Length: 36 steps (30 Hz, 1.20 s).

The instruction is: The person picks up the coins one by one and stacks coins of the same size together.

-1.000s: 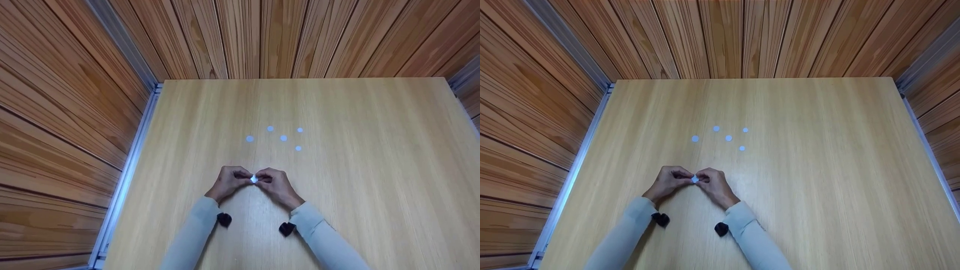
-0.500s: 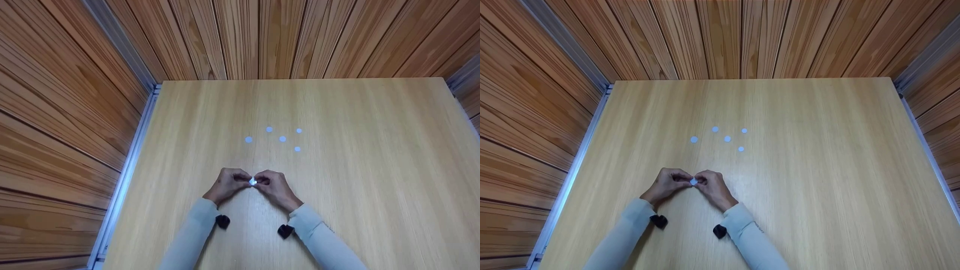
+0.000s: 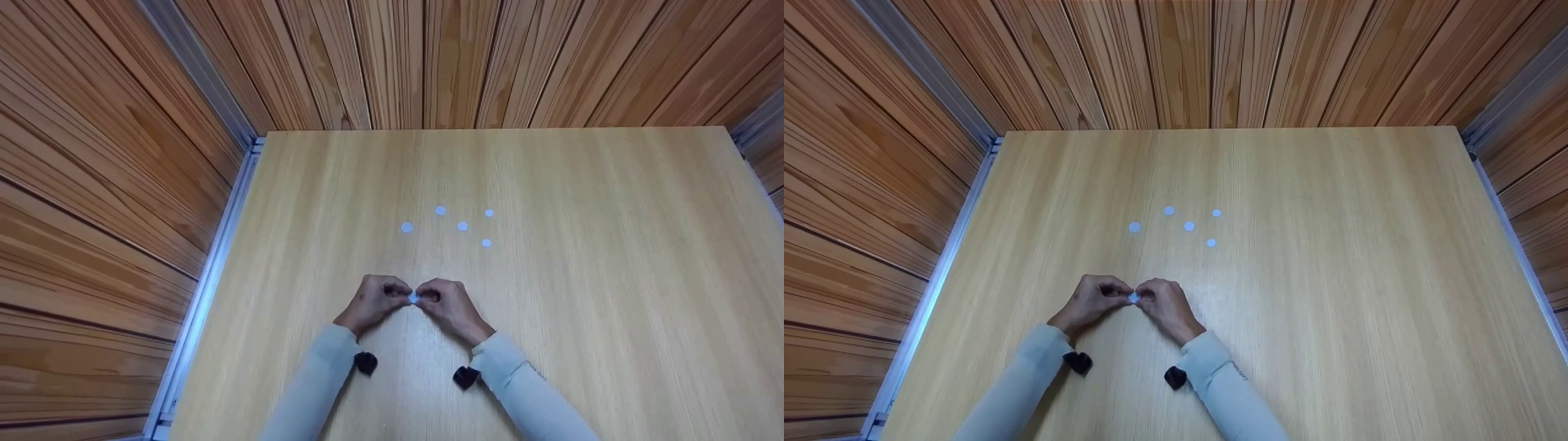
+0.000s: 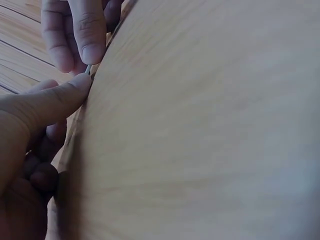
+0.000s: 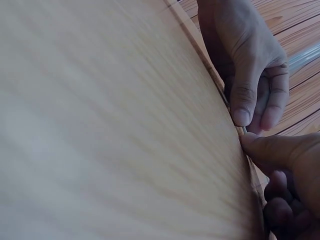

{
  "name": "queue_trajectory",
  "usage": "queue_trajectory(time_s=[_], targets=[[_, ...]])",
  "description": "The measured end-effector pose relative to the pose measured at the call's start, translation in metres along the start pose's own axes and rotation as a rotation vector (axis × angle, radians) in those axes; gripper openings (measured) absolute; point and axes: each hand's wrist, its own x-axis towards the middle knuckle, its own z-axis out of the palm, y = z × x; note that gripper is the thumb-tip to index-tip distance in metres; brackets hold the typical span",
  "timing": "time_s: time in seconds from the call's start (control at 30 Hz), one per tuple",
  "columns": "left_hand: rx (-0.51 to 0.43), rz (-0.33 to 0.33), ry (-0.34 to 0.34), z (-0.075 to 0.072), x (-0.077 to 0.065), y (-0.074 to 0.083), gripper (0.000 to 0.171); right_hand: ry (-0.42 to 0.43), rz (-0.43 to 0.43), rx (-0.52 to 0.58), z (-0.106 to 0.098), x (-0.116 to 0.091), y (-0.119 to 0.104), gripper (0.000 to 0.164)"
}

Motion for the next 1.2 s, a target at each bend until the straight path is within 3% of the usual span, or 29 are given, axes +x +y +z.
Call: queue_trajectory(time_s=[0.17,1.2], targets=[[0.032,-0.009,-0.015,-0.0008,0.0007,0.0020,0.010,-0.013,0.004,-0.026,-0.0010,-0.0006,-0.0004,0.010],[-0.033,-0.083,-0.047,-0.0044,0.0011,0.0015,0.012,-0.041,0.004,-0.100,-0.0010,0.0003,-0.0026,0.014]])
